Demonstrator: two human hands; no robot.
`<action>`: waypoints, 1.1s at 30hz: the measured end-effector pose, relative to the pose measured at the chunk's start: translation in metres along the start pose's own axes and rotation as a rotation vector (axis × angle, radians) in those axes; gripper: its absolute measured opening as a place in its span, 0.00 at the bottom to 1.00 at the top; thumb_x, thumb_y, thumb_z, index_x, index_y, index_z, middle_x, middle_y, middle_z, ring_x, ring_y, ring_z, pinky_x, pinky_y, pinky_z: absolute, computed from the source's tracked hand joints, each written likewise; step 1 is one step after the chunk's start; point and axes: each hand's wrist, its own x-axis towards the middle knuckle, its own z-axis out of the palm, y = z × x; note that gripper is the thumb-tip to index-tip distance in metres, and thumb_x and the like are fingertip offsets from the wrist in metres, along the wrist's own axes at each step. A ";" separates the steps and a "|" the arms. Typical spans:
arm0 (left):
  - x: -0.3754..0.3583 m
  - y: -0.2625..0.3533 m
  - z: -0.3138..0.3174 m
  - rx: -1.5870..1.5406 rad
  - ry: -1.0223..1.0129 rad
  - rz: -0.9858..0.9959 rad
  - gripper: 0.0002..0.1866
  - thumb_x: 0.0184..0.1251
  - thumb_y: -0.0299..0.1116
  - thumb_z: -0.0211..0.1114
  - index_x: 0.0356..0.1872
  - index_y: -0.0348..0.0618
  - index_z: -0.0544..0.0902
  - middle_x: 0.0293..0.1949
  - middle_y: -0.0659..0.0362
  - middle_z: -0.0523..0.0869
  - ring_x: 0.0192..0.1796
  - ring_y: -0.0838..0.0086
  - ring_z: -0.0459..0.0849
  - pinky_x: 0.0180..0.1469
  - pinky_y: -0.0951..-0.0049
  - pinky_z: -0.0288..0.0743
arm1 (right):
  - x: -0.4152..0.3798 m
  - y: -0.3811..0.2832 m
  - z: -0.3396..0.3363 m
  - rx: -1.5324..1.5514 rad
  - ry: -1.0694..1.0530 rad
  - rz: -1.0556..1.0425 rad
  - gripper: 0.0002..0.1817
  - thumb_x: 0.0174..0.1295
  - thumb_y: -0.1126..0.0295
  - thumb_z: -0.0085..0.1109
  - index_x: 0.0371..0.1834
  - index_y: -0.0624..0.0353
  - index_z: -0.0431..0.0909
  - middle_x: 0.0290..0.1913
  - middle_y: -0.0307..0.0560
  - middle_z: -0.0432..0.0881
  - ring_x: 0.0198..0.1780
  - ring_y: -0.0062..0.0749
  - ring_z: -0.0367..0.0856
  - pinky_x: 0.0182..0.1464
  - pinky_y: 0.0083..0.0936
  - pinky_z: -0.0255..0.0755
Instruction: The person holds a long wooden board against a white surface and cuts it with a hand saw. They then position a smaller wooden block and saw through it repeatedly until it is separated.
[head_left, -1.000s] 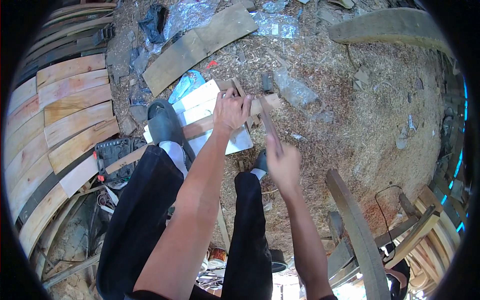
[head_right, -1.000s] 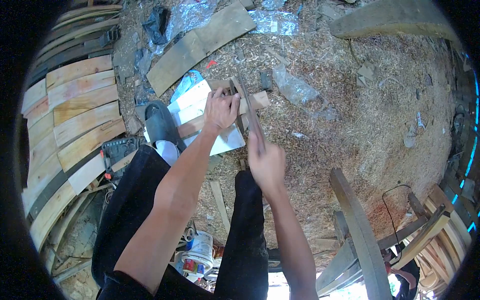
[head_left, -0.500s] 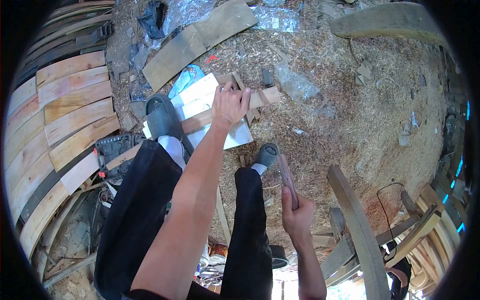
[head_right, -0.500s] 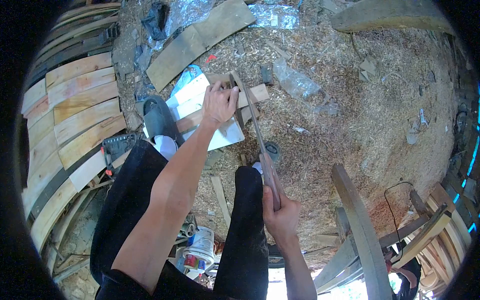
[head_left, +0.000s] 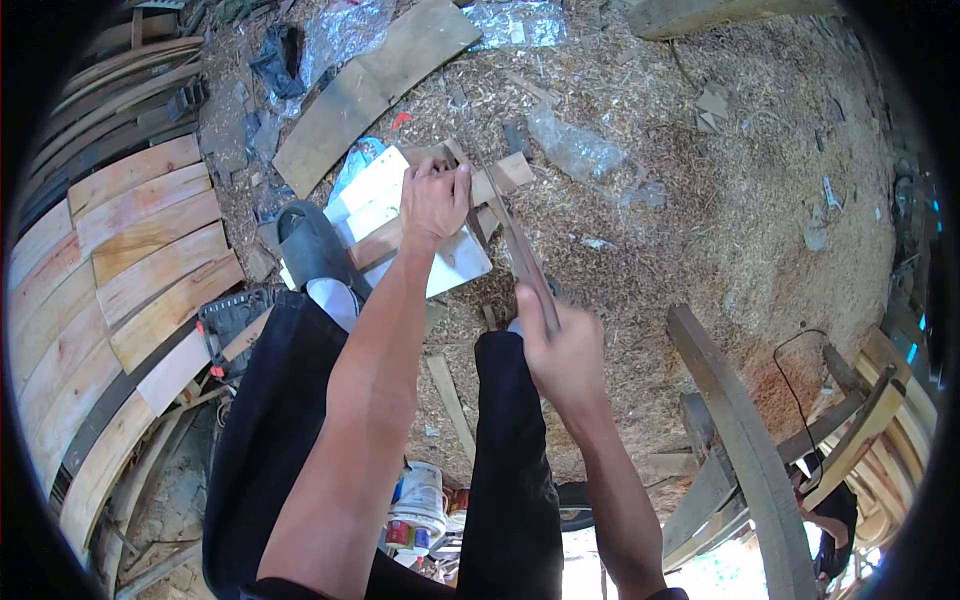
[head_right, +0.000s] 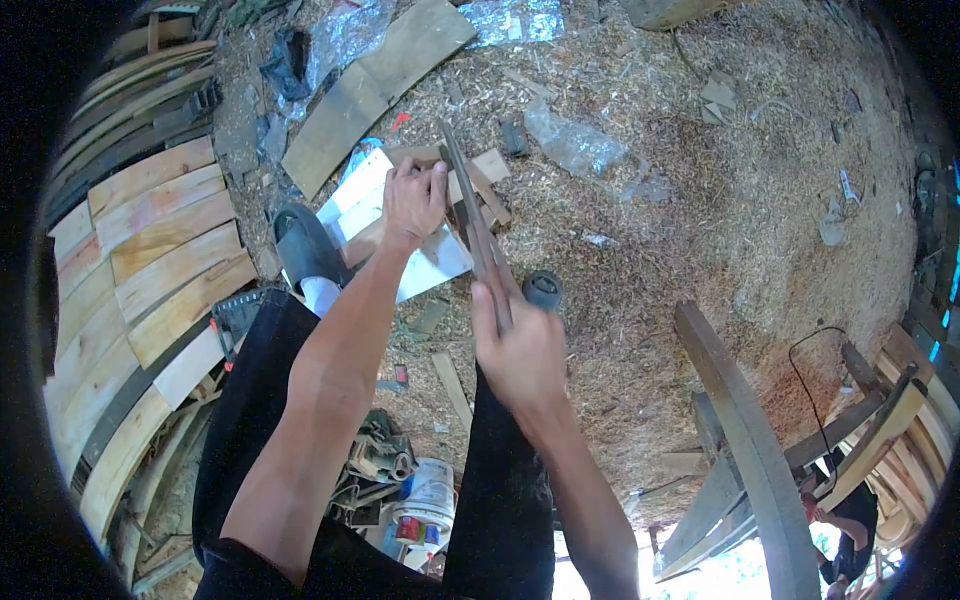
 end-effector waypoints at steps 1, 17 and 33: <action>-0.004 -0.001 0.001 -0.006 -0.007 -0.011 0.24 0.74 0.43 0.51 0.25 0.41 0.88 0.27 0.50 0.87 0.45 0.59 0.81 0.53 0.56 0.66 | -0.022 -0.001 -0.012 0.038 0.004 0.012 0.28 0.71 0.55 0.56 0.19 0.70 0.76 0.11 0.48 0.65 0.14 0.25 0.64 0.21 0.33 0.62; -0.003 -0.002 0.002 0.040 0.003 0.044 0.25 0.74 0.45 0.49 0.24 0.42 0.87 0.27 0.51 0.86 0.45 0.61 0.79 0.53 0.59 0.65 | 0.092 -0.016 0.052 -0.075 0.135 -0.090 0.32 0.70 0.49 0.52 0.22 0.71 0.79 0.15 0.61 0.74 0.19 0.55 0.72 0.29 0.46 0.68; 0.003 -0.001 -0.002 -0.054 0.011 0.009 0.24 0.74 0.42 0.51 0.23 0.39 0.86 0.26 0.49 0.86 0.44 0.58 0.79 0.52 0.57 0.67 | 0.025 0.016 0.034 0.065 0.061 -0.038 0.30 0.73 0.54 0.52 0.15 0.66 0.69 0.12 0.37 0.58 0.18 0.18 0.58 0.20 0.31 0.53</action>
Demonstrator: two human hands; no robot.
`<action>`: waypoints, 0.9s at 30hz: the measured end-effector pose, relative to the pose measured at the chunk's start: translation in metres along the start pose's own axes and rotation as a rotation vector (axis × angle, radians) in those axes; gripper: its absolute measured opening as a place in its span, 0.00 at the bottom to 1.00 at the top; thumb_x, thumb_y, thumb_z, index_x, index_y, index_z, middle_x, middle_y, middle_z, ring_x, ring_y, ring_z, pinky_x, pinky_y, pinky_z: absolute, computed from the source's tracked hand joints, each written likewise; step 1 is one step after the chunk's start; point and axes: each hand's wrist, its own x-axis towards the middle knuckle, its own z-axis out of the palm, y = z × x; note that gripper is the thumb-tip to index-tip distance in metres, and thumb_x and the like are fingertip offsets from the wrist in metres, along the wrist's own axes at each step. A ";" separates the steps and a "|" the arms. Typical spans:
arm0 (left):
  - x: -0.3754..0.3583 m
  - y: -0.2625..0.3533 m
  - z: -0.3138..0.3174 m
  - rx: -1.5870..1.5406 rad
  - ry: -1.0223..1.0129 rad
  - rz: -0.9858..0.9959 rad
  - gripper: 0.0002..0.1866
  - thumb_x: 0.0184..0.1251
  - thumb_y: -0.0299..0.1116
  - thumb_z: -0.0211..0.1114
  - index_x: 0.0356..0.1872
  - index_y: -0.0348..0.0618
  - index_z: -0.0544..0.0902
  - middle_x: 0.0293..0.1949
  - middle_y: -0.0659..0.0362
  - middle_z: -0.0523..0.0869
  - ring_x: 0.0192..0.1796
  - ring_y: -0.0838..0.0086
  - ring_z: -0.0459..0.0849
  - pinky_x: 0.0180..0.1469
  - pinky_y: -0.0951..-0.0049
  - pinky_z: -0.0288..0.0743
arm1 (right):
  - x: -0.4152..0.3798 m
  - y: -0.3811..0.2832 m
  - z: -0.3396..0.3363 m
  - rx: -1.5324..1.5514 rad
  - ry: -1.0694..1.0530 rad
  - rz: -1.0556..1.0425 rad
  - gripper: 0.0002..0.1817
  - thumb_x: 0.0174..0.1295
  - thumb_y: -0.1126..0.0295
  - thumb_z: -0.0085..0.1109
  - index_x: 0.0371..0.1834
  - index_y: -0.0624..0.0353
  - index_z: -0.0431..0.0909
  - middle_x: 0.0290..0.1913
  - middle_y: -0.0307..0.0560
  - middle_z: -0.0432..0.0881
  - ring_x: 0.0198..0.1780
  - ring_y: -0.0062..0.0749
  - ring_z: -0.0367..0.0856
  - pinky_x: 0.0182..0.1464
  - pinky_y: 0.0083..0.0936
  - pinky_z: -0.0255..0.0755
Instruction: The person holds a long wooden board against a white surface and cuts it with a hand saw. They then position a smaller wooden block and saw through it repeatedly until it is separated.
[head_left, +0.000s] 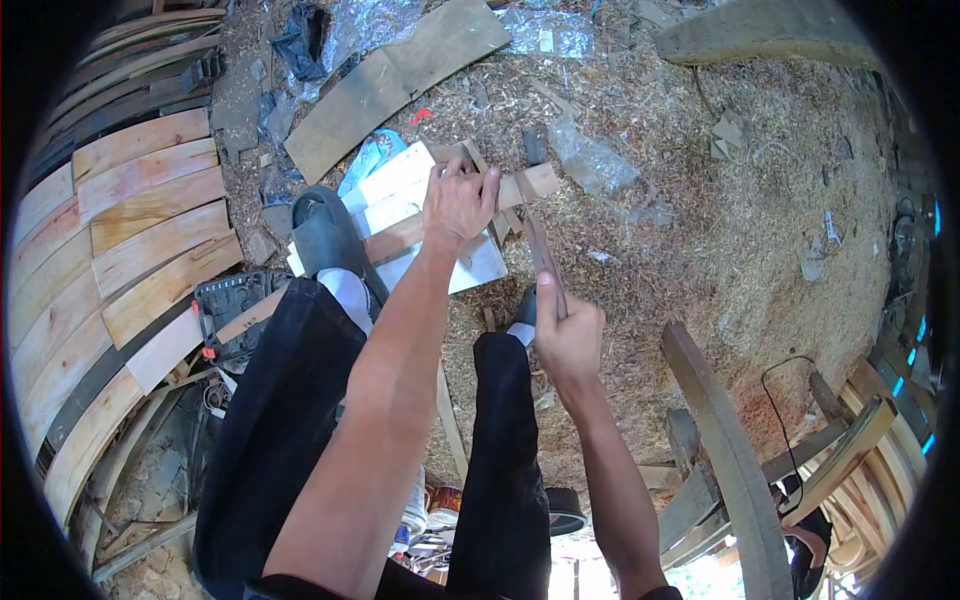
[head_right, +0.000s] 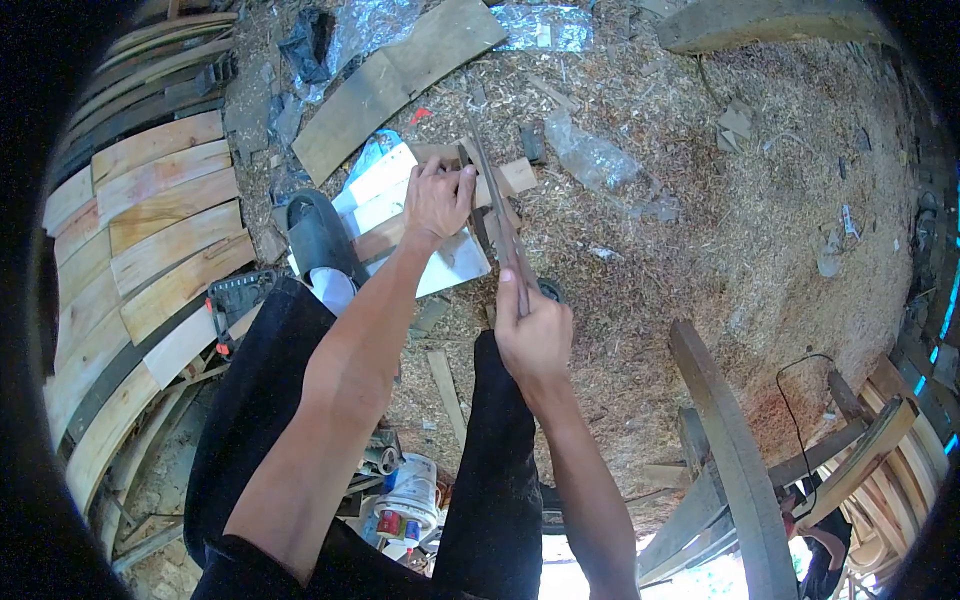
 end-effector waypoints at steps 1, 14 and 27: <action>0.000 -0.002 0.002 0.028 0.021 0.020 0.24 0.74 0.42 0.51 0.23 0.39 0.86 0.26 0.49 0.86 0.44 0.58 0.79 0.51 0.57 0.67 | 0.000 0.000 0.001 0.005 0.007 0.001 0.30 0.74 0.55 0.52 0.16 0.67 0.70 0.12 0.38 0.58 0.18 0.18 0.58 0.21 0.32 0.54; -0.002 0.000 0.003 0.060 0.001 0.005 0.24 0.74 0.45 0.50 0.28 0.42 0.89 0.28 0.50 0.87 0.46 0.60 0.80 0.54 0.57 0.66 | -0.058 -0.004 -0.054 -0.108 -0.101 0.031 0.22 0.72 0.56 0.51 0.56 0.63 0.81 0.19 0.65 0.77 0.24 0.57 0.83 0.28 0.41 0.74; -0.001 0.002 0.002 0.051 -0.027 -0.012 0.25 0.74 0.44 0.49 0.23 0.42 0.87 0.26 0.51 0.86 0.45 0.61 0.79 0.53 0.58 0.65 | 0.009 -0.023 -0.009 -0.112 -0.046 0.038 0.29 0.72 0.51 0.50 0.24 0.69 0.80 0.18 0.58 0.73 0.23 0.44 0.75 0.28 0.42 0.67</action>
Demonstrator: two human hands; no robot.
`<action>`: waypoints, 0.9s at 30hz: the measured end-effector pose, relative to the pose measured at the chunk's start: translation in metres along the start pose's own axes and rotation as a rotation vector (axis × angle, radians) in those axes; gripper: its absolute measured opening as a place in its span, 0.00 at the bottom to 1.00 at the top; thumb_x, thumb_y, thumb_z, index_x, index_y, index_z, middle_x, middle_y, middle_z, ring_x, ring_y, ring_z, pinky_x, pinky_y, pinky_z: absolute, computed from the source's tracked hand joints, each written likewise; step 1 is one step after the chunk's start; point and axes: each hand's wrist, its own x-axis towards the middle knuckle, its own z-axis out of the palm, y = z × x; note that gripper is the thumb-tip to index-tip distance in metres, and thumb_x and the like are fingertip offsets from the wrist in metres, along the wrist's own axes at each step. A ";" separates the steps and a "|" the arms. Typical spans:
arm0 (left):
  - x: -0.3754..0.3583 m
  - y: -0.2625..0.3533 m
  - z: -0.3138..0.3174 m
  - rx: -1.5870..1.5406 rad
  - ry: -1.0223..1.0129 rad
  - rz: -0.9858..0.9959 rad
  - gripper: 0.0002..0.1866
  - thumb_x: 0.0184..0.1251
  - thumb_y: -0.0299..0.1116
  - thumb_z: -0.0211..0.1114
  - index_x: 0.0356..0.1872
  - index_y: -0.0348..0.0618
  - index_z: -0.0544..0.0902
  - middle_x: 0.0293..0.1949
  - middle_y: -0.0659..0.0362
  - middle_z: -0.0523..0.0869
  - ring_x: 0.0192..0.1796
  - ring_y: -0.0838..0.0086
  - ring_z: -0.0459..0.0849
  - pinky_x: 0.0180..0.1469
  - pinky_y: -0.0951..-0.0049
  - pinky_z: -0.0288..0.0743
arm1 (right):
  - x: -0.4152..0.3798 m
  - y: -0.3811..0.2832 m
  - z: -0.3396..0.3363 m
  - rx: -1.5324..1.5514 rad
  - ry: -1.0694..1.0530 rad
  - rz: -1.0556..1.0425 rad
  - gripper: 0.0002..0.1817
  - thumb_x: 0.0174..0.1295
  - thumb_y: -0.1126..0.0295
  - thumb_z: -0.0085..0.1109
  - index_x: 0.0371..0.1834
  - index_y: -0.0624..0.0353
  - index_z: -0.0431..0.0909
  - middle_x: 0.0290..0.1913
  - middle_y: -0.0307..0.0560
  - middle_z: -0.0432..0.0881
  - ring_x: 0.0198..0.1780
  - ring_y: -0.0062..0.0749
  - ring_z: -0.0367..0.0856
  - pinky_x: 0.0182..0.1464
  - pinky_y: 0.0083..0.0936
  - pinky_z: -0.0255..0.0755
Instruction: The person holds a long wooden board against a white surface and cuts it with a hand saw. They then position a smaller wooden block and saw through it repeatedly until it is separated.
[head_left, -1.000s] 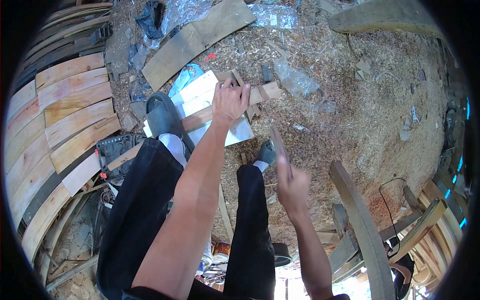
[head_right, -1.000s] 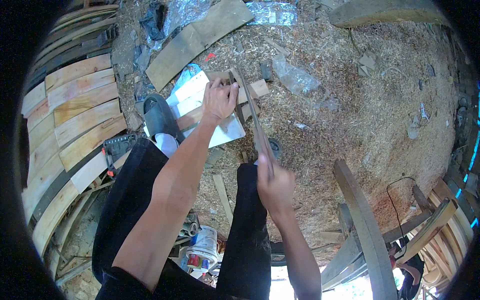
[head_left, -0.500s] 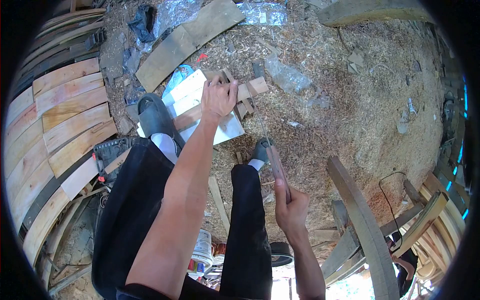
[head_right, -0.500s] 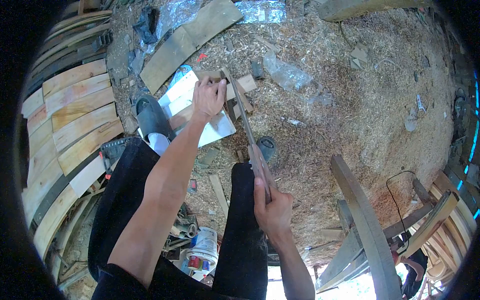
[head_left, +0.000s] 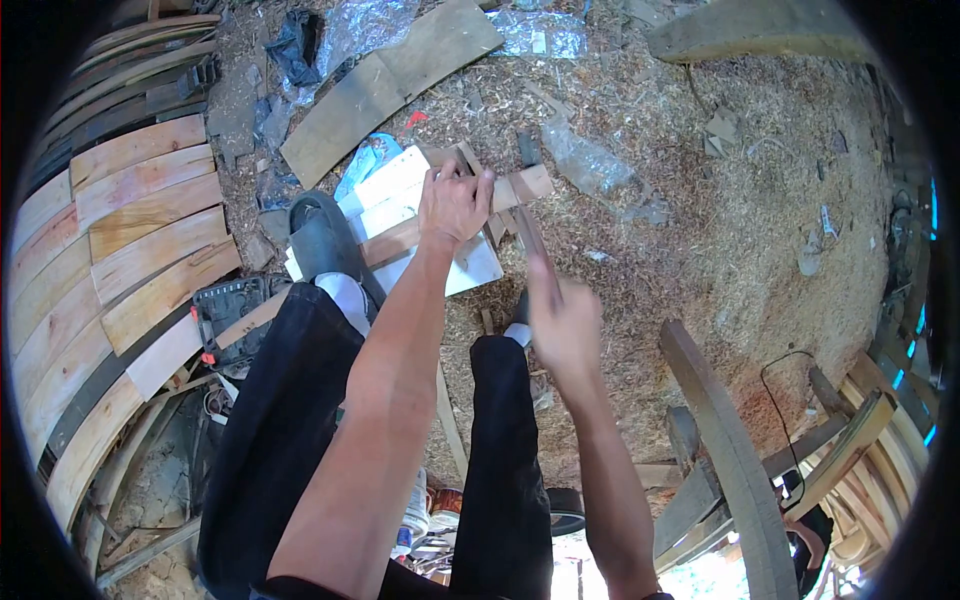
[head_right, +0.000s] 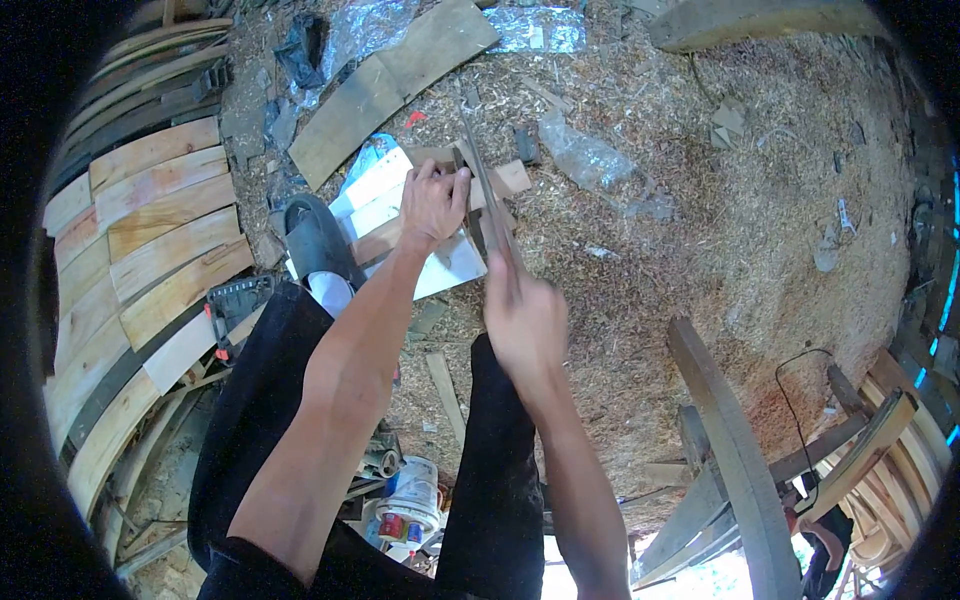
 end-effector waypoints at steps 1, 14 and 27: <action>0.000 -0.002 -0.001 0.014 -0.047 -0.031 0.27 0.75 0.46 0.48 0.23 0.42 0.88 0.27 0.53 0.87 0.47 0.63 0.79 0.58 0.58 0.64 | -0.030 0.002 -0.015 0.060 0.004 0.037 0.31 0.72 0.53 0.52 0.17 0.70 0.74 0.12 0.45 0.65 0.16 0.27 0.66 0.22 0.35 0.58; 0.000 -0.002 -0.002 -0.032 -0.007 0.009 0.26 0.74 0.46 0.49 0.23 0.42 0.87 0.26 0.52 0.87 0.47 0.63 0.80 0.56 0.59 0.64 | 0.082 -0.037 0.032 -0.157 -0.015 0.051 0.26 0.70 0.51 0.50 0.36 0.67 0.84 0.24 0.68 0.81 0.33 0.66 0.83 0.38 0.52 0.77; 0.000 -0.001 -0.003 -0.014 -0.037 -0.029 0.27 0.75 0.46 0.48 0.25 0.41 0.88 0.29 0.49 0.88 0.50 0.61 0.80 0.58 0.57 0.64 | -0.096 0.010 -0.050 -0.023 -0.026 0.150 0.31 0.72 0.52 0.54 0.19 0.71 0.77 0.11 0.46 0.62 0.15 0.23 0.66 0.20 0.34 0.58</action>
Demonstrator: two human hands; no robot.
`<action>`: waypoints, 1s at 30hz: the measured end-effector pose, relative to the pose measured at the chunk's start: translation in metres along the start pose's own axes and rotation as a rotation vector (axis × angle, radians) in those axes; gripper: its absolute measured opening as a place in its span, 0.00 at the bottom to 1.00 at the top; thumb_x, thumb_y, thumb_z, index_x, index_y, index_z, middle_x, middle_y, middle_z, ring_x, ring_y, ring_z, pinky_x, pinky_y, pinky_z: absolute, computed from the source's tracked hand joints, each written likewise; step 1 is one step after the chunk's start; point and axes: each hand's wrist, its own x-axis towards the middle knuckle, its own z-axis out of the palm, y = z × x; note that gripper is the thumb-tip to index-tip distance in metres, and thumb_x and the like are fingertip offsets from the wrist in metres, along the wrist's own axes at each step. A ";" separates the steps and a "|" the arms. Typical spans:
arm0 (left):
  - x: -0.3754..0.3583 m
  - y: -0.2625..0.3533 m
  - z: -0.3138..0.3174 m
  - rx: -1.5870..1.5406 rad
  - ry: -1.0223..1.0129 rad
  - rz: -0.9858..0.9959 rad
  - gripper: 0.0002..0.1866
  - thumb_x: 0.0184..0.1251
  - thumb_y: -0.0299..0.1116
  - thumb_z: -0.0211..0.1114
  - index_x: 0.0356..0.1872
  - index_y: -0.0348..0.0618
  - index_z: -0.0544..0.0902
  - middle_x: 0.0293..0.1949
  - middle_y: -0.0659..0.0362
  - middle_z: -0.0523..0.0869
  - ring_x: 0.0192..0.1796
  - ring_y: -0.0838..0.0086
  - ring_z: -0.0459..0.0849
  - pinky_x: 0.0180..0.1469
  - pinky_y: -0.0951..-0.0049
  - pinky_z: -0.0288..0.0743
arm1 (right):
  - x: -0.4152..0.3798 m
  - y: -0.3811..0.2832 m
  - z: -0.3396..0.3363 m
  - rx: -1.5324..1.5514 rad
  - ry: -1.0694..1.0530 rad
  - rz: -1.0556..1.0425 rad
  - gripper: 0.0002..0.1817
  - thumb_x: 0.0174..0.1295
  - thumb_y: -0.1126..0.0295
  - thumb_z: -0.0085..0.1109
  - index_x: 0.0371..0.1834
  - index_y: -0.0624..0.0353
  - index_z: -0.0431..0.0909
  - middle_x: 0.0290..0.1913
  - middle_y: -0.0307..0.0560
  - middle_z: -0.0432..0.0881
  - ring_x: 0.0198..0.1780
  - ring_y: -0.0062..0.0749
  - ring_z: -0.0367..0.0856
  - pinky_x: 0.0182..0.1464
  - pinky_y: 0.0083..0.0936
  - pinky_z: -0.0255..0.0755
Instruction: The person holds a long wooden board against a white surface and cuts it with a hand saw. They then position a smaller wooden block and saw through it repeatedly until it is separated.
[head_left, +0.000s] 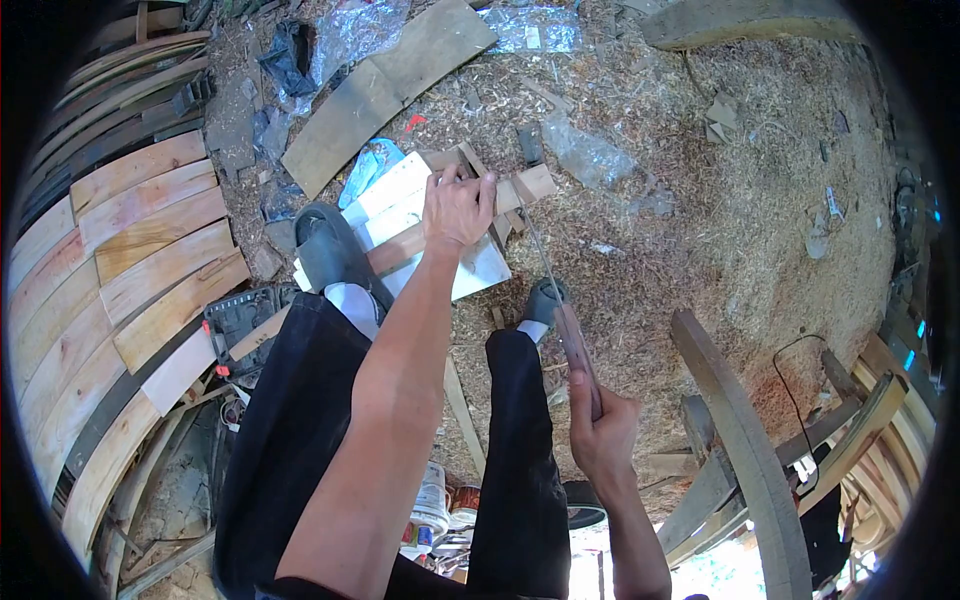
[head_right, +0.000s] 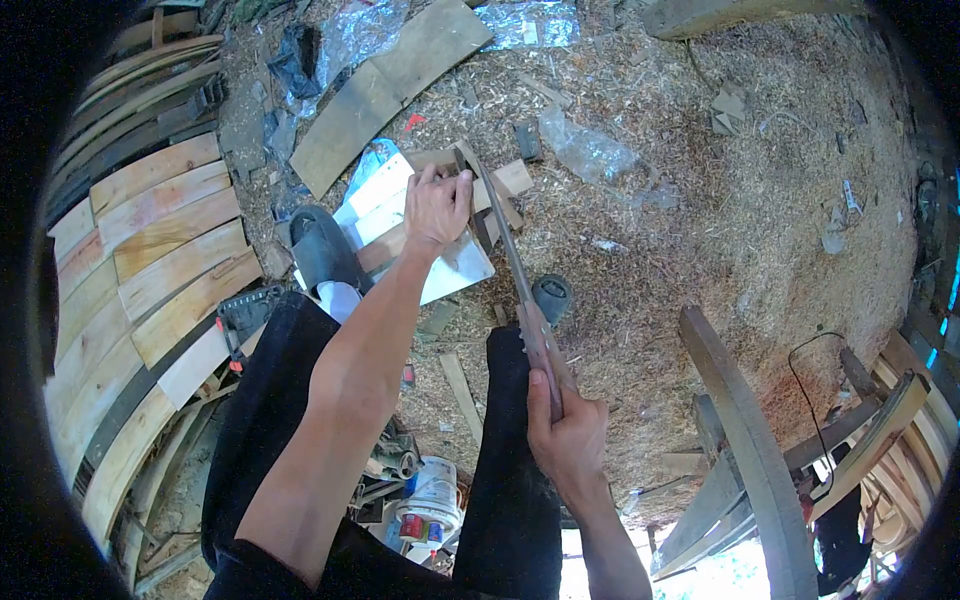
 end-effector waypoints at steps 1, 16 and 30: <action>0.002 0.000 0.001 -0.002 0.001 0.003 0.27 0.75 0.46 0.48 0.25 0.41 0.88 0.29 0.49 0.88 0.50 0.61 0.80 0.58 0.57 0.64 | 0.005 -0.001 0.002 0.000 0.003 0.000 0.31 0.72 0.52 0.54 0.19 0.71 0.77 0.11 0.46 0.62 0.15 0.23 0.66 0.20 0.34 0.58; 0.001 -0.003 0.006 0.022 0.073 0.038 0.23 0.73 0.44 0.51 0.23 0.42 0.87 0.26 0.52 0.87 0.45 0.60 0.79 0.53 0.58 0.65 | 0.113 -0.039 0.053 -0.007 -0.005 -0.130 0.25 0.71 0.51 0.48 0.34 0.63 0.86 0.25 0.68 0.81 0.32 0.62 0.84 0.38 0.50 0.78; 0.002 0.003 -0.006 -0.002 -0.029 0.005 0.24 0.75 0.45 0.49 0.28 0.45 0.89 0.27 0.53 0.87 0.47 0.60 0.79 0.55 0.58 0.65 | 0.137 -0.036 0.074 -0.075 0.083 -0.133 0.28 0.69 0.50 0.52 0.26 0.67 0.84 0.25 0.67 0.82 0.30 0.65 0.83 0.36 0.50 0.78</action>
